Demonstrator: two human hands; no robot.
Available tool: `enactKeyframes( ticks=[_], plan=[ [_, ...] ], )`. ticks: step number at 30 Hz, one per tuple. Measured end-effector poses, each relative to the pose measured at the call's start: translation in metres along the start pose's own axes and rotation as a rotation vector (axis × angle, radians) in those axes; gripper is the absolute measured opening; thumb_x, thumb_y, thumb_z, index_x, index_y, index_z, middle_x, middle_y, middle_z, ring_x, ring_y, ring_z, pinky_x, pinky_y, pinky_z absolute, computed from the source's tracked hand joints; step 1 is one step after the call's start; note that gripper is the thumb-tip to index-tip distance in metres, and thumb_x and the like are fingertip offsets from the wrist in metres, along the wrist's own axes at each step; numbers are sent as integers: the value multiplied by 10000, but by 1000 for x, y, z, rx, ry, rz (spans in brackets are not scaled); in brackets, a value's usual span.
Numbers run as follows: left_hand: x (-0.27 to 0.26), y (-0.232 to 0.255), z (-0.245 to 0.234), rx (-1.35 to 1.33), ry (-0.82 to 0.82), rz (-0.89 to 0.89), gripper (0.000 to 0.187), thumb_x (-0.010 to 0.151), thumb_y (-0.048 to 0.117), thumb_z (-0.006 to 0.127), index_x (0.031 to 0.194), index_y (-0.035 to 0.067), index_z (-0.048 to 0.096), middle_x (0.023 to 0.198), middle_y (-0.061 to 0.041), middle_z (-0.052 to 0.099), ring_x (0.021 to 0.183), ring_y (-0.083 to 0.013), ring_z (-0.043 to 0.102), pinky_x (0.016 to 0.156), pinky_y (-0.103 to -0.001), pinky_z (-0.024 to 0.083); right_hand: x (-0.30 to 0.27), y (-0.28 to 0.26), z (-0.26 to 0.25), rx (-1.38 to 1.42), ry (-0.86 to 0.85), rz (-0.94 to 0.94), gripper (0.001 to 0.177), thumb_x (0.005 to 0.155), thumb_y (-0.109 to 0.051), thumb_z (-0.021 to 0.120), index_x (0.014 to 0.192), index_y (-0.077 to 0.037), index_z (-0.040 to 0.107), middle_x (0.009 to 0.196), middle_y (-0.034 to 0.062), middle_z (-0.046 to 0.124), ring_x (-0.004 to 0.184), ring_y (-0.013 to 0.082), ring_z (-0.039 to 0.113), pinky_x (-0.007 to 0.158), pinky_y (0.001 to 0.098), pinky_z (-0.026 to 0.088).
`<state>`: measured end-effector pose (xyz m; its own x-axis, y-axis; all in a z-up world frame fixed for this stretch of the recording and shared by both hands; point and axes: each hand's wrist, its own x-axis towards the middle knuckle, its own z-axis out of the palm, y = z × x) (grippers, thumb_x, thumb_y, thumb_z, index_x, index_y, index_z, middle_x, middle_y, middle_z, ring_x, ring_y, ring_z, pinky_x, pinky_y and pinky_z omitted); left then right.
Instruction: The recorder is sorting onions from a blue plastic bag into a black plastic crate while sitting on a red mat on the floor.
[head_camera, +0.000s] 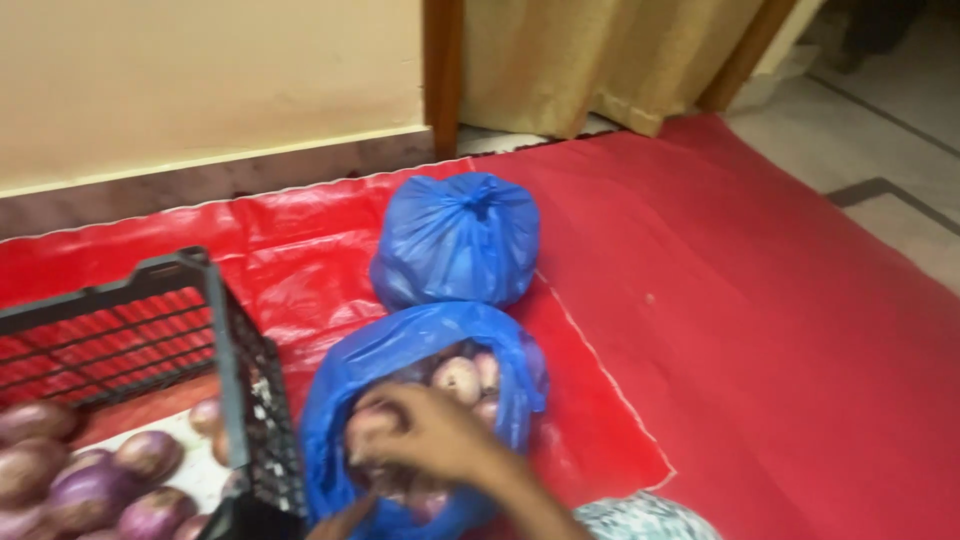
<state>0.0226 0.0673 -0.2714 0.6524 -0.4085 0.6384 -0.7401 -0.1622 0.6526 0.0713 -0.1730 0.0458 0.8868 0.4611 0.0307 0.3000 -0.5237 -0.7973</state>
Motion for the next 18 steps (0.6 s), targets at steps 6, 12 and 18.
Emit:
enactKeyframes(
  ticks=[6, 12, 18],
  plan=[
    [167, 139, -21, -137, 143, -635, 1167, 707, 171, 889, 1641, 81, 195, 1403, -176, 552, 898, -277, 761, 807, -321, 666, 9, 60, -6, 459, 126, -153, 501, 1097, -314, 410, 1287, 24, 727, 1324, 158, 715, 1200, 261, 672, 1044, 363, 516],
    [198, 155, -27, -463, 245, -529, 823, 887, 30, 796, 1559, 96, 326, 1348, -165, 628, 1156, -168, 684, 892, -301, 627, 2, 6, -22, 1196, -138, 210, 488, 1068, -323, 436, 1354, 40, 593, 1190, 239, 680, 1036, 349, 707, 901, 463, 588],
    [208, 174, -45, -513, 343, -739, 611, 859, -1, 739, 1432, 97, 552, 1278, -91, 695, 958, -121, 732, 804, -264, 641, -3, -19, -16, 1123, -193, 270, 625, 973, -407, 457, 1542, -152, 429, 1269, 125, 656, 1064, 259, 716, 940, 408, 601]
  ],
)
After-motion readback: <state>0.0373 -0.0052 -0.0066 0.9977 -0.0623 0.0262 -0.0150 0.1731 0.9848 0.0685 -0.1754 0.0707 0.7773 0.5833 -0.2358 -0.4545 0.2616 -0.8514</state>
